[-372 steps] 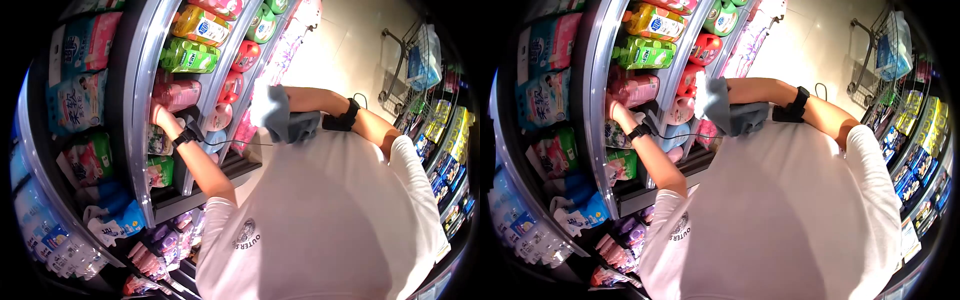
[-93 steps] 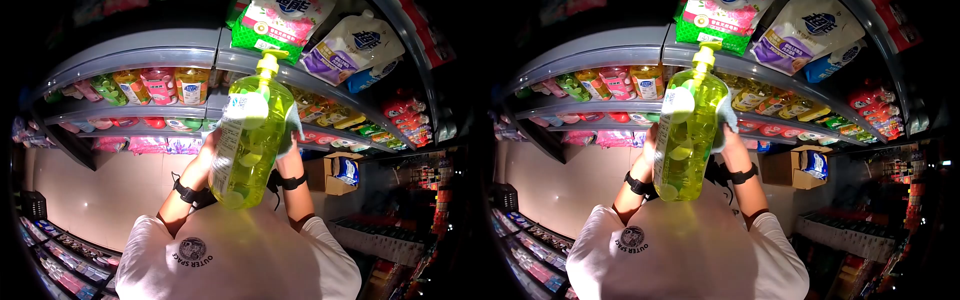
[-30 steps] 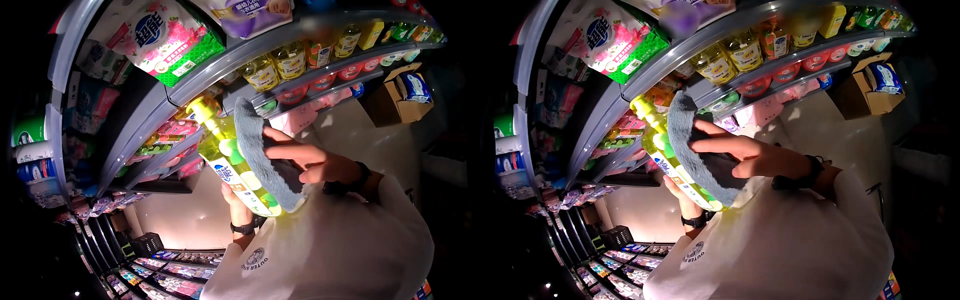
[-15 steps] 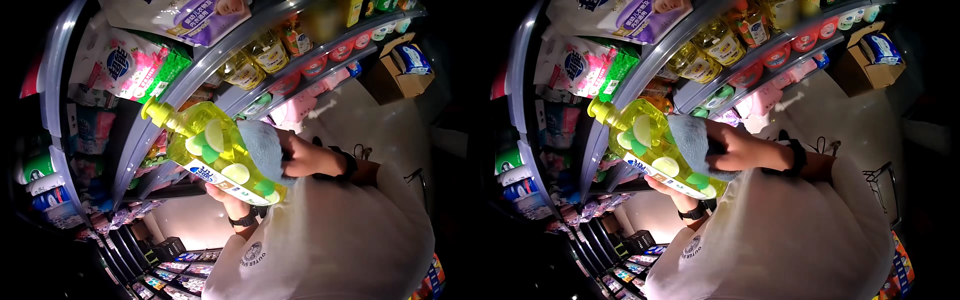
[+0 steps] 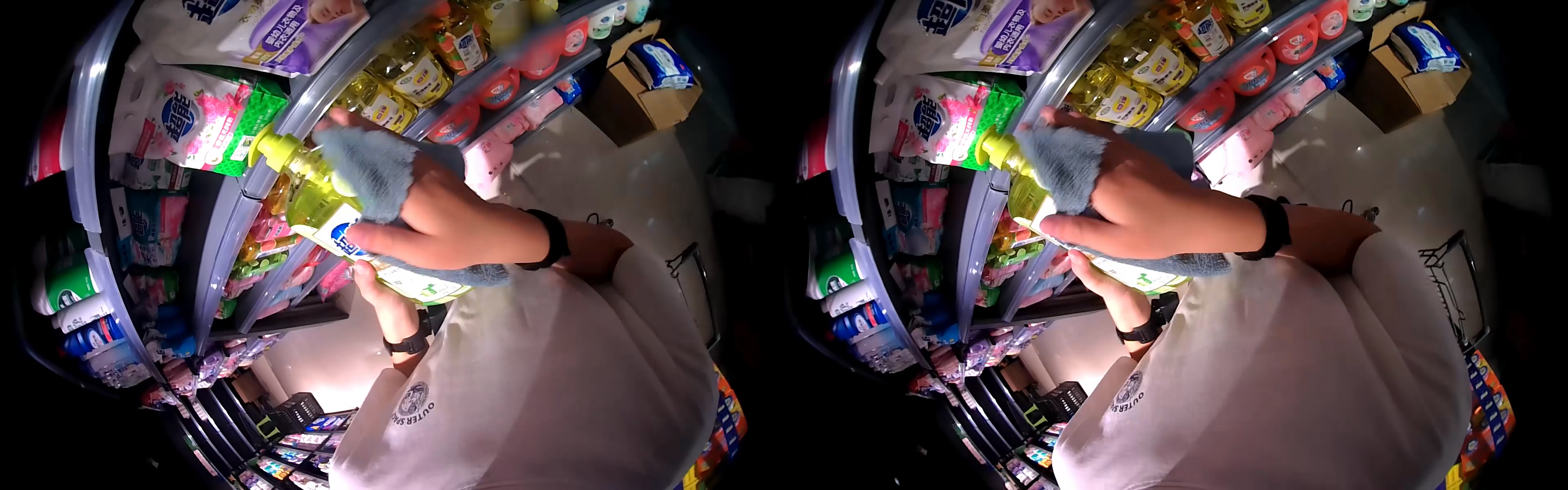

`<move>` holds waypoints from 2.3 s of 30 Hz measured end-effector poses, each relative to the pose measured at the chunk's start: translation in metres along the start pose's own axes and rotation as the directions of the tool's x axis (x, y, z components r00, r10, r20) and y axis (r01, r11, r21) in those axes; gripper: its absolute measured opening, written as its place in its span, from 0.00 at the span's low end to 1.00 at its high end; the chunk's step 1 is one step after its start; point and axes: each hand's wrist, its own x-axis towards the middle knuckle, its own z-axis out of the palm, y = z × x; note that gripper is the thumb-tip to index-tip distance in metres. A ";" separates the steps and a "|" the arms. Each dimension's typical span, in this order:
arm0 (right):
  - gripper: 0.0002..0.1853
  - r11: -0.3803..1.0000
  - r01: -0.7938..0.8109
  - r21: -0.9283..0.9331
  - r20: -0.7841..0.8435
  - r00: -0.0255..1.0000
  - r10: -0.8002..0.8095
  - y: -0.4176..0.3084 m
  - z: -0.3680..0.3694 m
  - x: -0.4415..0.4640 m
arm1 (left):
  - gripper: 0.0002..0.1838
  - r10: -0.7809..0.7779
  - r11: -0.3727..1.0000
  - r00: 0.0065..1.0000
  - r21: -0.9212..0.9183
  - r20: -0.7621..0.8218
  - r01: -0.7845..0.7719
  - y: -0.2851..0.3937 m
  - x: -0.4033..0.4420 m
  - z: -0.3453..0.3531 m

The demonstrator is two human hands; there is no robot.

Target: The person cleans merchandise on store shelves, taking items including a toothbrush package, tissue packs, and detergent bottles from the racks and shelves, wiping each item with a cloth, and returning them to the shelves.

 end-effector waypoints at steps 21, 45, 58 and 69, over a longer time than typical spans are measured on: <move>0.27 0.068 -0.553 0.830 0.312 0.562 0.766 0.039 0.036 -0.056 | 0.45 0.073 0.980 0.984 0.170 0.161 -0.100 0.009 0.000 -0.026; 0.21 -0.177 -0.698 0.694 0.534 0.334 0.777 0.125 0.042 -0.108 | 0.09 -0.579 0.804 0.765 0.356 0.281 0.477 0.009 0.172 -0.026; 0.23 -0.089 -0.494 0.865 0.232 0.237 0.943 0.200 -0.013 -0.097 | 0.05 0.125 0.630 0.787 0.565 0.604 -0.534 0.054 0.143 -0.017; 0.19 -0.069 -0.453 0.889 0.224 0.297 0.928 0.226 -0.023 -0.133 | 0.13 0.332 0.218 0.668 0.634 0.666 -0.742 0.033 0.210 -0.002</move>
